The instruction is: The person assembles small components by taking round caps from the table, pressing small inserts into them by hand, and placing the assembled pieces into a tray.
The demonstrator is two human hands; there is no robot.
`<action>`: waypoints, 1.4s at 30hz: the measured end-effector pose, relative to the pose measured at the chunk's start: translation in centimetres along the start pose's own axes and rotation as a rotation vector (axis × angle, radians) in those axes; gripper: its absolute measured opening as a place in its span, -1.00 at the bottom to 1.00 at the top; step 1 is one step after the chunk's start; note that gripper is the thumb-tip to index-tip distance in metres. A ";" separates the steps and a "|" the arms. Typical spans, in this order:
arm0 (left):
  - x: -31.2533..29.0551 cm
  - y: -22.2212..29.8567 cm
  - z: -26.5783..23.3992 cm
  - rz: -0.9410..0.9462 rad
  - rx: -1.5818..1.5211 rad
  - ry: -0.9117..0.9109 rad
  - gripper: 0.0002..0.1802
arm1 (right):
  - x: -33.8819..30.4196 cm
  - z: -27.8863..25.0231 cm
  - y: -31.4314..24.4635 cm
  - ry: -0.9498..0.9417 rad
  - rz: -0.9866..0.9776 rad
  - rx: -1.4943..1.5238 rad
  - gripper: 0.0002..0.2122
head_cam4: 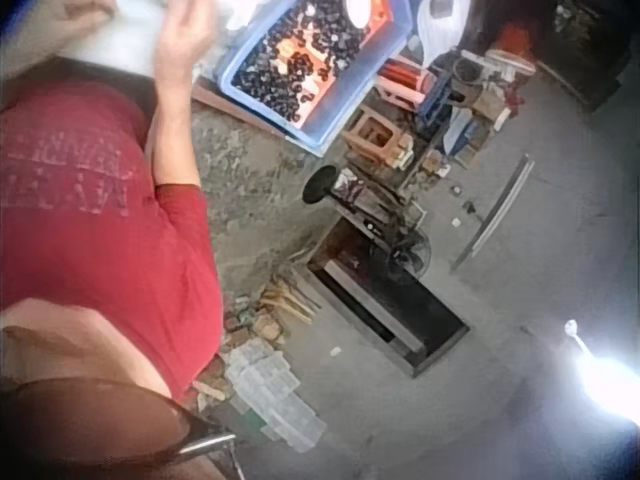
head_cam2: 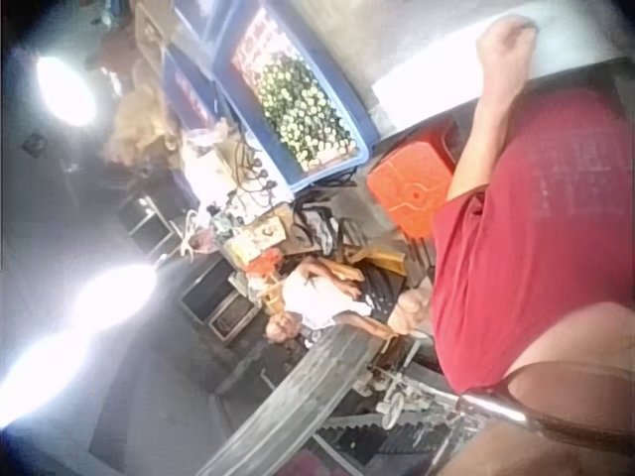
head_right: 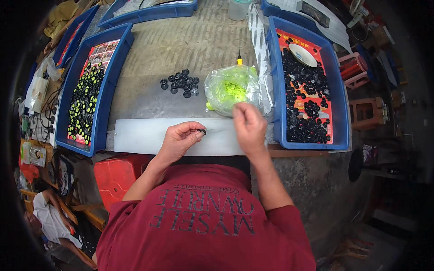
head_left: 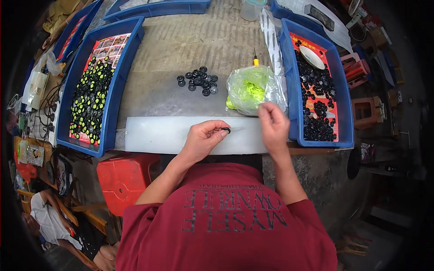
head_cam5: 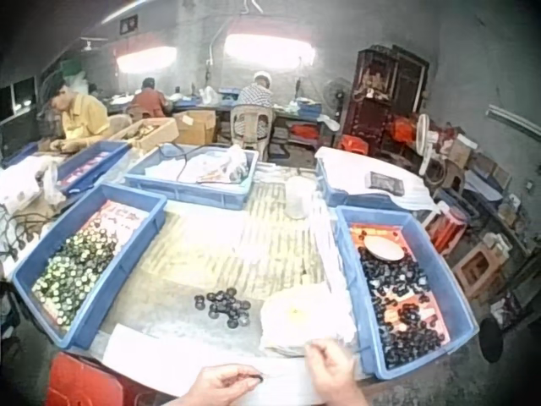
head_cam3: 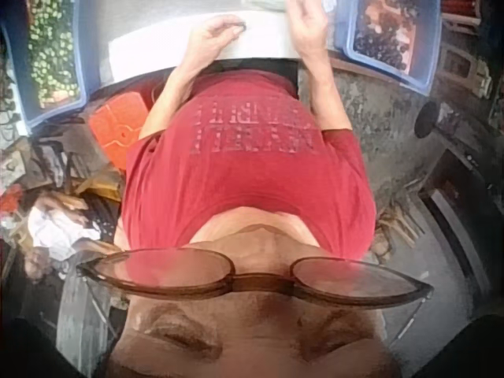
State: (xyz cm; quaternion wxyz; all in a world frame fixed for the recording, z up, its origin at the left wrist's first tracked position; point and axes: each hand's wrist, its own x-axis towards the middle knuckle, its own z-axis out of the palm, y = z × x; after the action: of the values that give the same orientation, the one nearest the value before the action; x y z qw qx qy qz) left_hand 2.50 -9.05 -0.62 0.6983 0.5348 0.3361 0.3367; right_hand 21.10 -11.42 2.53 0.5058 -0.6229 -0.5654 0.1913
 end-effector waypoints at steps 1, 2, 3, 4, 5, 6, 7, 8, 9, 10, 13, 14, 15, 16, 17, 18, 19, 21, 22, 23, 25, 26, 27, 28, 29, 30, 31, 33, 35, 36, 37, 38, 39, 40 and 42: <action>0.0 -0.2 0.0 0.021 0.042 0.027 -0.83 | 1.2 -0.5 0.0 0.054 -0.060 -0.081 -0.92; 0.0 -0.1 0.0 0.024 0.043 0.021 -0.83 | 2.3 -0.8 0.0 0.111 -0.118 -0.163 -0.93; 0.1 0.0 0.1 0.025 0.077 0.020 -0.83 | 3.2 -1.1 0.3 0.117 -0.120 -0.167 -0.93; 0.2 0.0 0.1 0.026 0.111 0.020 -0.83 | 4.1 -1.3 0.8 0.077 -0.193 -0.248 -0.93; 0.2 -0.2 0.0 0.029 0.111 0.020 -0.83 | 4.7 -1.2 1.2 0.033 -0.267 -0.326 -0.92; 0.2 -0.4 0.0 0.035 0.095 0.018 -0.83 | 5.1 -1.0 1.8 0.034 -0.269 -0.326 -0.92; 0.2 -0.4 0.0 0.042 0.079 0.016 -0.83 | 5.3 -0.7 2.4 -0.031 -0.274 -0.383 -0.91; 0.1 -0.4 0.0 0.043 0.080 0.017 -0.83 | 5.4 -0.4 3.0 -0.095 -0.278 -0.441 -0.90; 0.1 -0.3 0.0 0.054 0.094 0.014 -0.83 | 5.4 -0.2 3.3 -0.148 -0.241 -0.498 -0.89; 0.1 -0.2 -0.1 0.066 0.108 0.010 -0.83 | 5.4 -0.1 3.5 -0.147 -0.242 -0.498 -0.89; 0.1 -0.7 -0.3 0.043 0.082 0.021 -0.83 | 5.3 0.5 3.9 -0.219 -0.227 -0.642 -0.91; 0.1 -0.7 -0.4 0.044 0.081 0.023 -0.83 | 5.4 0.5 4.1 -0.228 -0.222 -0.647 -0.92; 0.1 -0.8 -0.4 0.041 0.078 0.021 -0.83 | 5.5 0.5 4.3 -0.237 -0.217 -0.652 -0.93; 0.1 -0.8 -0.4 0.039 0.074 0.019 -0.83 | 5.5 0.4 4.4 -0.238 -0.219 -0.652 -0.93; 0.1 -0.8 -0.4 0.040 0.073 0.021 -0.83 | 5.4 0.4 4.5 -0.220 -0.222 -0.612 -0.95; 0.1 -0.8 -0.4 0.046 0.066 0.020 -0.83 | 5.3 0.3 4.6 -0.203 -0.225 -0.571 -0.96; 0.1 -0.8 -0.4 0.052 0.060 0.020 -0.83 | 5.2 0.3 4.5 -0.205 -0.226 -0.571 -0.96; 0.1 -0.6 -0.3 0.067 0.093 0.010 -0.83 | 4.9 0.2 4.2 -0.116 -0.226 -0.517 -0.96; 0.2 -0.6 -0.3 0.083 0.127 0.001 -0.83 | 4.8 0.1 4.0 -0.116 -0.225 -0.518 -0.96; 0.1 -0.6 -0.3 0.083 0.127 0.003 -0.83 | 4.7 0.1 3.8 -0.072 -0.228 -0.459 -0.96; 0.1 -0.8 -0.3 0.080 0.094 0.010 -0.82 | 4.4 -0.1 3.0 -0.030 -0.232 -0.398 -0.95; 0.0 -0.8 -0.3 0.079 0.094 0.013 -0.82 | 4.1 -0.2 2.3 -0.006 -0.138 -0.284 -0.94; 0.0 -0.7 -0.2 0.072 0.070 0.018 -0.83 | 3.7 -0.3 1.8 0.017 -0.044 -0.170 -0.93; 0.0 -0.7 -0.1 0.065 0.047 0.025 -0.83 | 3.2 -0.4 1.6 0.012 -0.044 -0.168 -0.93; 0.0 -0.7 -0.1 0.063 0.047 0.030 -0.83 | 2.7 -0.4 1.5 -0.044 0.084 0.076 -0.91; 0.1 -0.8 -0.1 0.064 0.010 0.034 -0.83 | 2.1 -0.5 1.3 -0.101 0.213 0.321 -0.88; 0.1 -0.8 -0.1 0.064 -0.027 0.039 -0.83 | 1.5 -0.4 0.8 -0.107 0.214 0.324 -0.88; 0.2 -0.6 0.1 0.035 -0.039 0.059 -0.83 | 0.4 -0.4 -0.5 -0.199 0.366 0.514 -0.85; 0.2 -0.3 0.3 0.005 -0.052 0.082 -0.84 | -0.7 0.1 -0.7 -0.230 0.415 0.561 -0.85; 0.2 -0.1 0.4 0.014 -0.052 0.092 -0.84 | -1.2 0.4 -0.9 -0.254 0.460 0.606 -0.85; 0.2 0.1 0.6 0.024 -0.052 0.101 -0.84 | -1.6 0.8 -1.5 -0.241 0.444 0.608 -0.86; 0.3 0.3 0.9 0.021 -0.053 0.105 -0.84 | -2.0 1.0 -1.4 -0.244 0.447 0.609 -0.86; 0.3 0.5 1.2 0.024 -0.079 0.114 -0.86 | -2.3 1.2 -1.1 -0.253 0.460 0.637 -0.86; 0.3 0.6 1.4 0.028 -0.106 0.123 -0.87 | -2.6 1.4 -1.0 -0.261 0.472 0.666 -0.86; 0.2 0.7 1.4 0.025 -0.109 0.106 -0.86 | -2.8 1.7 -1.2 -0.261 0.467 0.631 -0.87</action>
State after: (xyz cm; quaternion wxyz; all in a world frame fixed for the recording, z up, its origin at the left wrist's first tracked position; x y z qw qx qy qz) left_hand 3.70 -9.50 0.32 0.7034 0.4815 0.3471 0.3911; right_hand 18.32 -13.46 1.90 0.5391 -0.5193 -0.3819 0.5421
